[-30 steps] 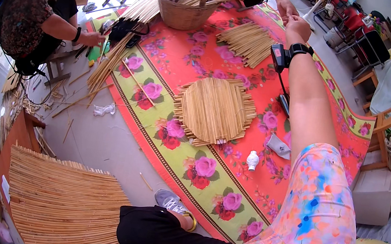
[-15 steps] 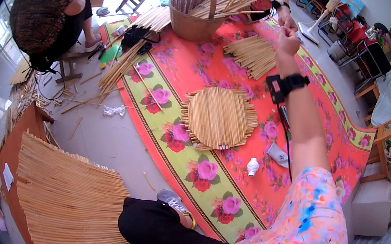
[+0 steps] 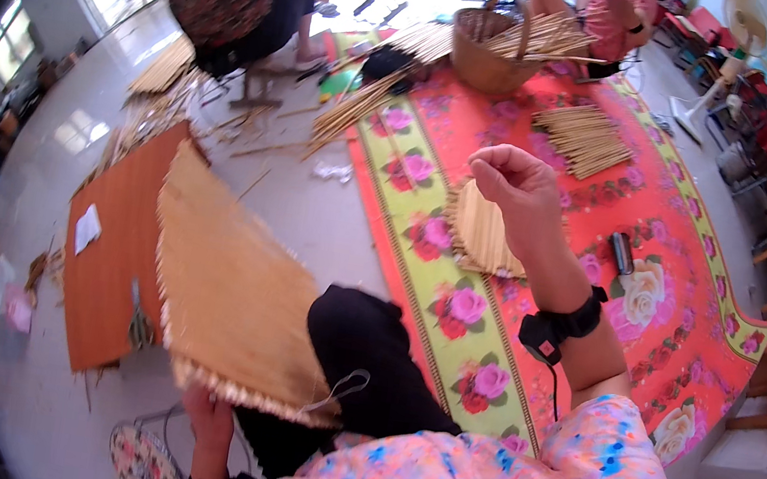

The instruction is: The person sits on the floor and weaves thin bamboo strips together using a needle and thread. They repeatedly pass the needle through the strips to bind them, occasionally using pliers to pull the thread tight and scissors to cut the thread.

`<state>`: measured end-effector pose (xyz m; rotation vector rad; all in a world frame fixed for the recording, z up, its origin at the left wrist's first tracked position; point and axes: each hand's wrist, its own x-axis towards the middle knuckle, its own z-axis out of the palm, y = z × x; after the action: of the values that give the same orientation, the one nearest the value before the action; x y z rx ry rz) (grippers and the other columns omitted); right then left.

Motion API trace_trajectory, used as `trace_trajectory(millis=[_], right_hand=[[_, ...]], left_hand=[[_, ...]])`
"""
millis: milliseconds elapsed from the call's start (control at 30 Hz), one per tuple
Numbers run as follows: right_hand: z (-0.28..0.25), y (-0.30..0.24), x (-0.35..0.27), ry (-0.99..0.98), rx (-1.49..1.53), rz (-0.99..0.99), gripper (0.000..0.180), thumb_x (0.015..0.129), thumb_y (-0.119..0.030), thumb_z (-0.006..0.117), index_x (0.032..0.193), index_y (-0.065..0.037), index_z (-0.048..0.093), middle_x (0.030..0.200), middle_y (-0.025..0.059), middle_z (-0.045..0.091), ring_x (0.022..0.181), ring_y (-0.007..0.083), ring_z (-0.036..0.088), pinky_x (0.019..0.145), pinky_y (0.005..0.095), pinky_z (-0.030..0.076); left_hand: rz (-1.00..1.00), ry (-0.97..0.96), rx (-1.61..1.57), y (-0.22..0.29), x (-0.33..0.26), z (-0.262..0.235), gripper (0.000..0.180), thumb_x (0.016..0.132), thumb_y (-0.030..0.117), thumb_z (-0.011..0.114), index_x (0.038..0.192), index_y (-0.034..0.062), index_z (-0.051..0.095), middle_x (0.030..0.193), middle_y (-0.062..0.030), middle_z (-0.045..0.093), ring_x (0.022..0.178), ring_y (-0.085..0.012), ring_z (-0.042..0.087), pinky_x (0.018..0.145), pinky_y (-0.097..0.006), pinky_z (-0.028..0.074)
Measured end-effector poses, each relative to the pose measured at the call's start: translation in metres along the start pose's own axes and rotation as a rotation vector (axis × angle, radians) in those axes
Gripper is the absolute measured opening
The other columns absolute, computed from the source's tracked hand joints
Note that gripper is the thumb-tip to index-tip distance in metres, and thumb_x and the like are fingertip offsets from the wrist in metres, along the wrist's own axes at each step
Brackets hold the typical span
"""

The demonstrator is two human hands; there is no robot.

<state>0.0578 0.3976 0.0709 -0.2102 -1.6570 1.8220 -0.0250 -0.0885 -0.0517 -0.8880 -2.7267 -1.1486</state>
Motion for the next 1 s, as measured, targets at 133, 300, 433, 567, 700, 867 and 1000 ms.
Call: trace_trajectory(millis=[133, 300, 433, 567, 700, 867, 1000], right_hand=[[0.065, -0.03, -0.056, -0.244, -0.214, -0.042, 0.007, 0.084, -0.003, 0.07, 0.089, 0.001, 0.068, 0.081, -0.0019, 0.061, 0.066, 0.0014, 0.053, 0.055, 0.0186, 0.041], [0.121, -0.05, -0.112, -0.455, -0.189, -0.166, 0.007, 0.079, 0.001, 0.071, 0.086, -0.002, 0.07, 0.079, -0.0003, 0.062, 0.062, 0.0028, 0.051, 0.053, 0.019, 0.039], [0.153, -0.057, -0.147, -0.571, -0.133, -0.163, 0.009, 0.078, 0.0, 0.072, 0.086, -0.003, 0.071, 0.079, 0.0004, 0.062, 0.062, 0.0041, 0.051, 0.053, 0.0197, 0.039], [0.168, -0.053, -0.167, -0.619, -0.132, -0.187, 0.009, 0.078, 0.0, 0.072, 0.086, -0.003, 0.071, 0.078, 0.0003, 0.061, 0.062, 0.0042, 0.052, 0.053, 0.0194, 0.039], [0.176, -0.052, -0.181, -0.63, -0.132, -0.078, 0.009, 0.079, 0.001, 0.071, 0.088, -0.002, 0.071, 0.079, 0.0, 0.06, 0.064, 0.0036, 0.052, 0.053, 0.0193, 0.04], [0.186, -0.033, -0.199, -0.597, 0.146, 0.167, 0.013, 0.085, -0.001, 0.068, 0.098, 0.0, 0.069, 0.084, -0.0005, 0.06, 0.072, 0.0029, 0.054, 0.061, 0.0179, 0.044], [0.195, -0.019, -0.209, -0.561, 0.336, 0.334, 0.017, 0.089, -0.003, 0.066, 0.105, 0.0, 0.068, 0.09, -0.0003, 0.062, 0.078, 0.0027, 0.055, 0.067, 0.0171, 0.045]], left_hand=[[-0.007, 0.115, -0.074, 0.092, 0.01, -0.044, 0.003, 0.085, 0.0, 0.063, 0.084, -0.0024, 0.064, 0.063, -0.0107, 0.05, 0.055, -0.0172, 0.048, 0.051, -0.029, 0.036], [0.166, 0.098, -0.324, 0.157, 0.009, -0.077, 0.008, 0.084, -0.001, 0.065, 0.091, 0.0004, 0.069, 0.066, -0.0043, 0.054, 0.056, -0.0111, 0.048, 0.049, -0.023, 0.034], [0.243, -0.046, -0.461, 0.173, 0.003, -0.078, 0.018, 0.077, 0.003, 0.072, 0.094, 0.0024, 0.068, 0.067, -0.0018, 0.051, 0.056, -0.0086, 0.048, 0.051, -0.023, 0.036], [0.237, -0.091, -0.48, 0.177, -0.012, -0.077, 0.012, 0.078, 0.005, 0.073, 0.088, 0.0018, 0.067, 0.067, -0.0015, 0.052, 0.056, -0.0072, 0.047, 0.048, -0.023, 0.034], [0.206, -0.115, -0.549, 0.167, -0.024, -0.075, 0.007, 0.083, 0.007, 0.07, 0.081, 0.0006, 0.066, 0.068, -0.0017, 0.053, 0.056, -0.0065, 0.046, 0.048, -0.023, 0.034], [0.099, -0.111, -0.676, 0.155, -0.032, -0.071, 0.012, 0.087, 0.008, 0.067, 0.078, -0.0002, 0.064, 0.068, 0.0006, 0.053, 0.058, -0.0044, 0.043, 0.051, -0.022, 0.033], [-0.009, -0.147, -0.755, 0.144, -0.035, -0.065, 0.013, 0.09, 0.006, 0.064, 0.08, -0.0008, 0.063, 0.072, 0.0039, 0.052, 0.062, -0.0025, 0.041, 0.053, -0.019, 0.029]])
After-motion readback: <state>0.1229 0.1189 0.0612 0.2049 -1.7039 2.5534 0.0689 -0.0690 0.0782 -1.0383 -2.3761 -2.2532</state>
